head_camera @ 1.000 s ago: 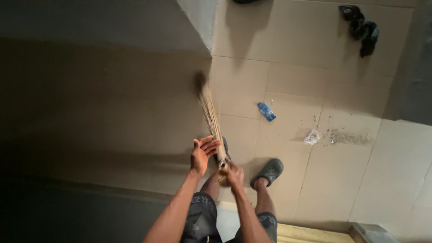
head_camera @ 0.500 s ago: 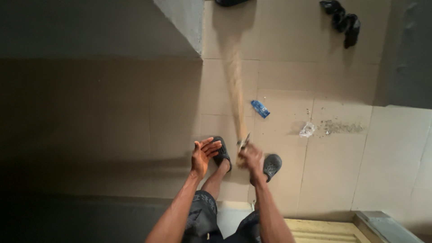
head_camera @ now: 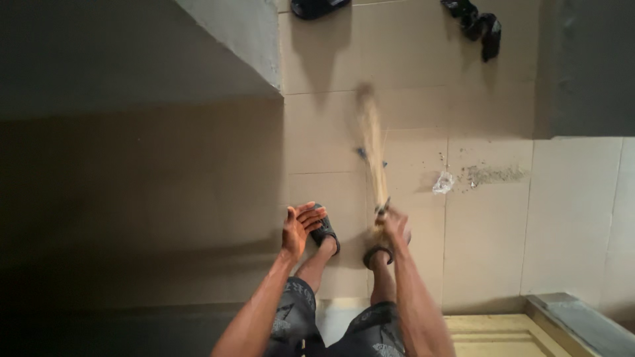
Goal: The person sweeps debris from the tiled floor using a broom, gathering it and then using a dustpan to collect the pile.
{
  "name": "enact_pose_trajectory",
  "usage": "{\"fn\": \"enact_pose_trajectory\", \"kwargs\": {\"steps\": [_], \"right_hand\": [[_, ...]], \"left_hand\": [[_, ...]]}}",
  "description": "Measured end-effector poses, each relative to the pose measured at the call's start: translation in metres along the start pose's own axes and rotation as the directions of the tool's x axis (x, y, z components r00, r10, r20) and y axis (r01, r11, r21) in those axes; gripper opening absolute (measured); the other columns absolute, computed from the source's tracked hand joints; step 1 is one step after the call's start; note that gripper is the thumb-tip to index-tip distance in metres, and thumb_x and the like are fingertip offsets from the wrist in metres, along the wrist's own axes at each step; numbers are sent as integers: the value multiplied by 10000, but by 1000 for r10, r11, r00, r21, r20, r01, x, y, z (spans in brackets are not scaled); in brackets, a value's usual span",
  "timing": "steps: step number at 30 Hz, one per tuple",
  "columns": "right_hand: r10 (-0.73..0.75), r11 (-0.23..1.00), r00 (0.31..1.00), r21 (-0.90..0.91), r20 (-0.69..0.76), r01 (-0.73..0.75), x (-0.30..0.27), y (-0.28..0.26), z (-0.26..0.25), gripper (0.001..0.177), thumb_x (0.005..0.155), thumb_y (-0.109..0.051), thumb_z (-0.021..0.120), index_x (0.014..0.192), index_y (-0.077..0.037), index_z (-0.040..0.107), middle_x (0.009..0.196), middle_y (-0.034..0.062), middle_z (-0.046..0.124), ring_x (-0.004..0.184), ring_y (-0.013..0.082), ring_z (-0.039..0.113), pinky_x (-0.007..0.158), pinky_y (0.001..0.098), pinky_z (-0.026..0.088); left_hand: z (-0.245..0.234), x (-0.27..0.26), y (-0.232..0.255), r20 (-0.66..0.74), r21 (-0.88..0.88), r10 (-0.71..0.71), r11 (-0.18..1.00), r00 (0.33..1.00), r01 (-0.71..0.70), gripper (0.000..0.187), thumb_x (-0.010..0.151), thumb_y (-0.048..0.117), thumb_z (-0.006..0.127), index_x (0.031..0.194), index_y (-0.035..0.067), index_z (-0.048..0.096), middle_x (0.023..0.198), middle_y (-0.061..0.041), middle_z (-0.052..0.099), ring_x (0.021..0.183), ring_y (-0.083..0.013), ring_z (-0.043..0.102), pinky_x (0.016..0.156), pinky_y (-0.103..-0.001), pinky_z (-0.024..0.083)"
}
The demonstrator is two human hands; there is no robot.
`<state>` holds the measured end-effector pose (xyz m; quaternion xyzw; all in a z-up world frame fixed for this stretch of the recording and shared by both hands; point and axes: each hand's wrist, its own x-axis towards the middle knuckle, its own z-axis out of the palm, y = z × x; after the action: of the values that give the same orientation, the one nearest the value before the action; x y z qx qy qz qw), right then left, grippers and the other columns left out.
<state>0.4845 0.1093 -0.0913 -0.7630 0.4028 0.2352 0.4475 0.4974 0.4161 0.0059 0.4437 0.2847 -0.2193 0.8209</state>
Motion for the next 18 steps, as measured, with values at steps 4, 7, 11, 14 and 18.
{"fn": "enact_pose_trajectory", "kwargs": {"steps": [4, 7, 11, 14, 18], "right_hand": [[-68, 978, 997, 194, -26, 72, -3, -23, -22, 413, 747, -159, 821, 1147, -57, 806, 896, 71, 806, 789, 184, 755, 722, 326, 586], [-111, 987, 994, 119, 8, 110, -37, 10, -21, 497, 700, -161, 857, 1178, -45, 785, 921, 80, 805, 812, 200, 759, 743, 336, 595], [-397, 918, 915, 37, 74, 395, -74, 51, 3, 687, 612, -174, 944, 1253, -26, 748, 1153, 101, 734, 996, 217, 707, 873, 379, 533], [51, 978, 990, -205, 129, -24, -69, 51, 10, 613, 628, -176, 855, 1237, -169, 786, 884, 75, 753, 778, 197, 719, 733, 350, 560], [31, 967, 990, 248, 135, -64, -17, 22, 0, 472, 705, -102, 728, 1166, -22, 791, 808, 108, 777, 665, 199, 694, 596, 358, 543]], "left_hand": [[14, -5, -1, 21, 13, -18, 1000, 1000, 17, 893, 912, 786, 413, 1353, 27, 579, 1266, -200, 719, 1227, -316, 670, 1016, -418, 496], [22, -6, -9, 49, 28, -37, 999, 998, 35, 888, 915, 783, 402, 1356, 34, 582, 1269, -200, 717, 1224, -309, 668, 1004, -410, 494], [33, 0, -22, 69, 16, -52, 999, 996, 51, 877, 929, 772, 397, 1363, 31, 575, 1290, -206, 708, 1222, -310, 666, 1000, -416, 493], [49, -2, -21, 73, 21, -45, 999, 996, 43, 878, 928, 766, 397, 1385, 35, 565, 1307, -206, 701, 1236, -306, 659, 1006, -419, 485], [68, -5, -24, 69, 43, -14, 999, 998, 11, 899, 934, 772, 386, 1398, 22, 563, 1306, -213, 704, 1249, -312, 652, 1008, -417, 479]]}}
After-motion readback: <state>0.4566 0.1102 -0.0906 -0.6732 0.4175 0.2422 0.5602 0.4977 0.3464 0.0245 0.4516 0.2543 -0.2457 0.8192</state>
